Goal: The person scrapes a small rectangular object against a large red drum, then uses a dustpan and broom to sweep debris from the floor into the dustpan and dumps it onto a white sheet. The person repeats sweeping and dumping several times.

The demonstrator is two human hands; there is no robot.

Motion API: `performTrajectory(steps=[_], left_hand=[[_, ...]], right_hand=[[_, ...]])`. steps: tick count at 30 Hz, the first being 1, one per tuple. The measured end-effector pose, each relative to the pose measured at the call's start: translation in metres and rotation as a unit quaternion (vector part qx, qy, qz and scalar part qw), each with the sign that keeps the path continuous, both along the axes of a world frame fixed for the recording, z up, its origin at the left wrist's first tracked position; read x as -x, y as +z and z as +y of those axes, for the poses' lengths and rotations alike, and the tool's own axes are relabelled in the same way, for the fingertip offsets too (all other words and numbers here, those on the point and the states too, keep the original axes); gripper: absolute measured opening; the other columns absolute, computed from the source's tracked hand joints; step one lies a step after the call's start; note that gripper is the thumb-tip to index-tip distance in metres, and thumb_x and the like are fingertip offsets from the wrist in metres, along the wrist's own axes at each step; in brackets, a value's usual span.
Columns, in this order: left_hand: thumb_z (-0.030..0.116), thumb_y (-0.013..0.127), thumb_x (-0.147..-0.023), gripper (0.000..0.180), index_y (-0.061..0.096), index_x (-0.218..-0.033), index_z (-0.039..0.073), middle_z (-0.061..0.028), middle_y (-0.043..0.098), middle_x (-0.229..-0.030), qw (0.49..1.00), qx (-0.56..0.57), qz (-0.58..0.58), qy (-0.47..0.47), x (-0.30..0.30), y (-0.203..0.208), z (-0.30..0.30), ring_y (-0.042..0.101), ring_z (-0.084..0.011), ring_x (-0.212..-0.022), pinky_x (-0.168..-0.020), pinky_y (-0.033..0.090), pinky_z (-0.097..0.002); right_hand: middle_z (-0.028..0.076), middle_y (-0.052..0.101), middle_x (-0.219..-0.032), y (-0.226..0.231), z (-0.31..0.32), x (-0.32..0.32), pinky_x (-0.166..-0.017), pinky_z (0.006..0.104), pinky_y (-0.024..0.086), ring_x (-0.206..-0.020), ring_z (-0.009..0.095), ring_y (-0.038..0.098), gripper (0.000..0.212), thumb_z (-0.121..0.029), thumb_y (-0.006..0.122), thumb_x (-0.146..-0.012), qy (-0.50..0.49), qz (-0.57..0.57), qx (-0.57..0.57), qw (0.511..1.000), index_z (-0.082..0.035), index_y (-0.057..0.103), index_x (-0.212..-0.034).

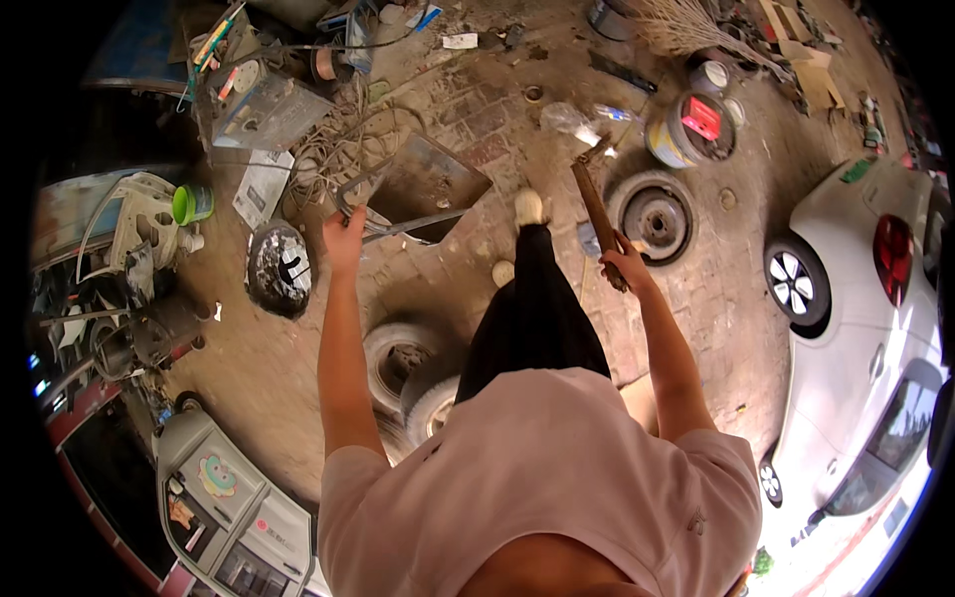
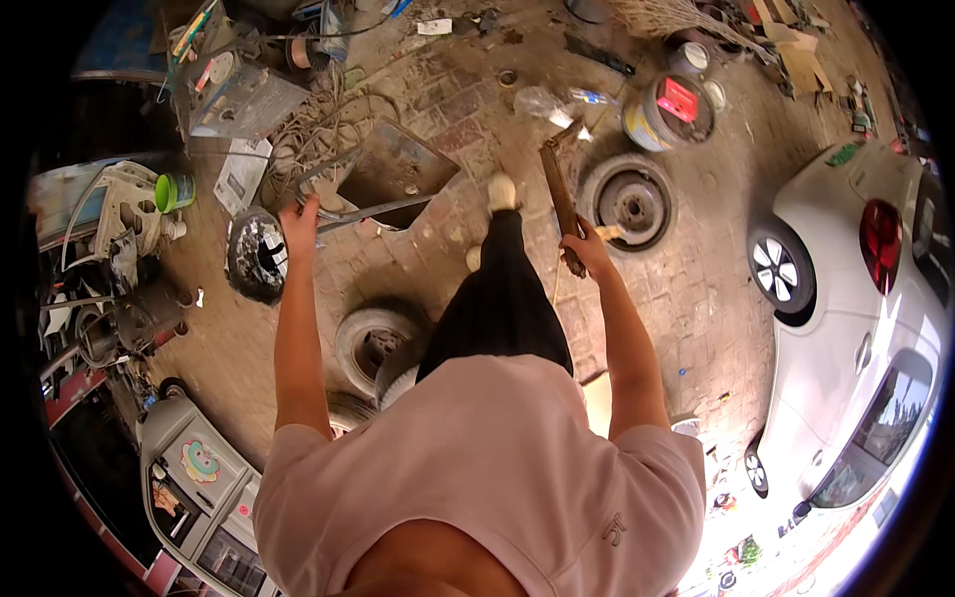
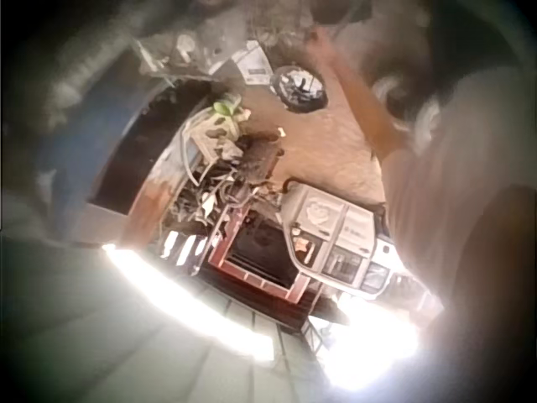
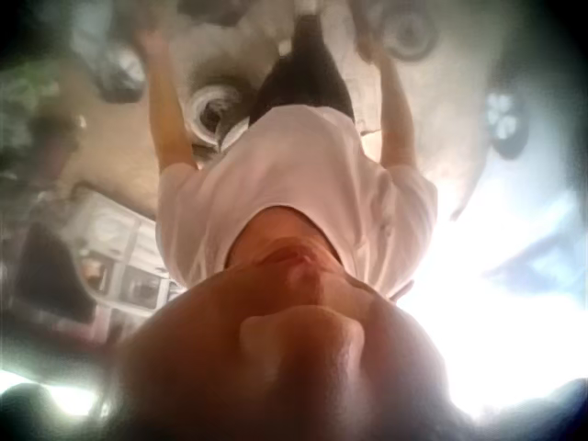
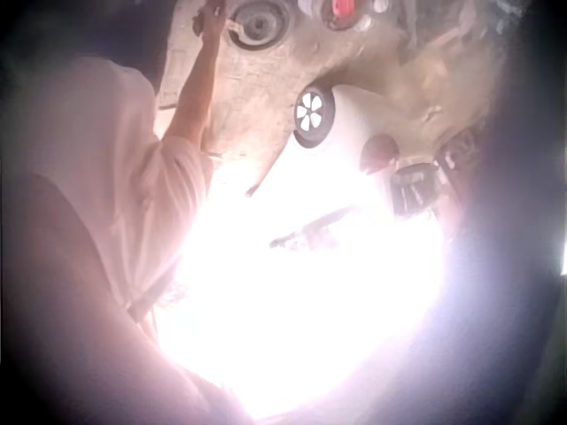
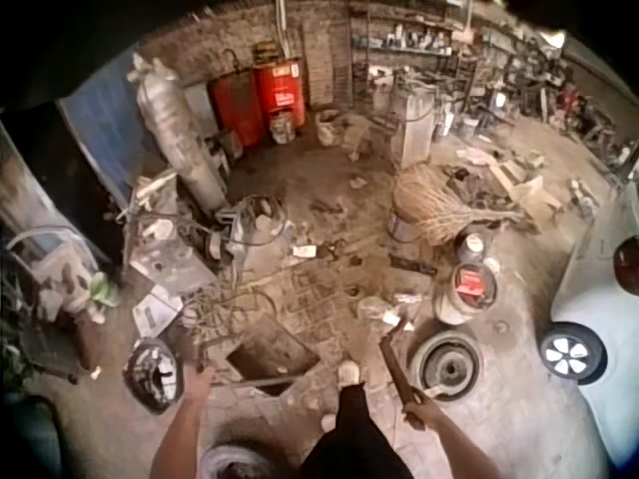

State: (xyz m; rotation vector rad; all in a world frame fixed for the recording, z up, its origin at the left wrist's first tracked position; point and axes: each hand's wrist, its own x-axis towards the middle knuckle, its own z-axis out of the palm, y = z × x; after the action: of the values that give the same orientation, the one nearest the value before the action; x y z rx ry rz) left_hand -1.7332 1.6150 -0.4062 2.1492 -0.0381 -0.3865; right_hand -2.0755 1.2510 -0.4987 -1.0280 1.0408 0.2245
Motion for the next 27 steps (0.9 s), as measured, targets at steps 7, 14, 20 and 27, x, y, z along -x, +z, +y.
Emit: performTrajectory(steps=[7,14,20,27], left_hand=[[0.033,0.065,-0.074,0.033,0.064,-0.072,0.0,-0.004,0.054,-0.055,0.993,-0.1,0.041,-0.057,-0.171,-0.087,-0.064,0.047,-0.0109,-0.051,-0.05,0.038,-0.0295],[0.03,0.063,-0.073,0.034,0.053,-0.059,0.002,-0.004,0.048,-0.05,0.974,-0.099,0.168,-0.11,-0.291,-0.202,-0.148,0.044,-0.0135,-0.046,-0.047,0.034,-0.0327],[0.03,0.064,-0.071,0.034,0.058,-0.062,-0.001,-0.0087,0.051,-0.049,0.977,-0.096,0.166,-0.092,-0.35,-0.282,-0.199,0.046,-0.0184,-0.044,-0.047,0.037,-0.035],[0.038,0.064,-0.073,0.048,0.046,-0.05,0.0,-0.0086,0.042,-0.044,0.971,-0.07,0.206,-0.093,-0.39,-0.365,-0.213,0.041,-0.0223,-0.039,-0.043,0.031,-0.0404]], right_hand=[[0.012,0.059,-0.073,-0.133,-0.038,-0.179,-0.048,0.0324,0.048,-0.052,0.021,0.057,0.077,-0.01,0.061,-0.067,0.036,0.07,0.011,0.997,-0.002,0.026,-0.135],[0.012,0.06,-0.075,-0.229,-0.051,-0.39,-0.051,0.0318,0.047,-0.056,0.019,0.058,0.074,-0.015,0.062,-0.068,0.09,0.046,0.077,0.992,-0.005,0.03,-0.134],[0.014,0.06,-0.074,-0.182,-0.041,-0.463,-0.051,0.0341,0.048,-0.054,0.025,0.059,0.08,-0.01,0.061,-0.067,0.079,0.026,0.049,0.995,-0.009,0.023,-0.137],[0.018,0.059,-0.081,-0.141,-0.058,-0.424,-0.068,0.0422,0.048,-0.072,0.04,0.058,0.076,-0.013,0.065,-0.062,0.247,0.116,0.465,0.842,-0.006,0.033,-0.13]])
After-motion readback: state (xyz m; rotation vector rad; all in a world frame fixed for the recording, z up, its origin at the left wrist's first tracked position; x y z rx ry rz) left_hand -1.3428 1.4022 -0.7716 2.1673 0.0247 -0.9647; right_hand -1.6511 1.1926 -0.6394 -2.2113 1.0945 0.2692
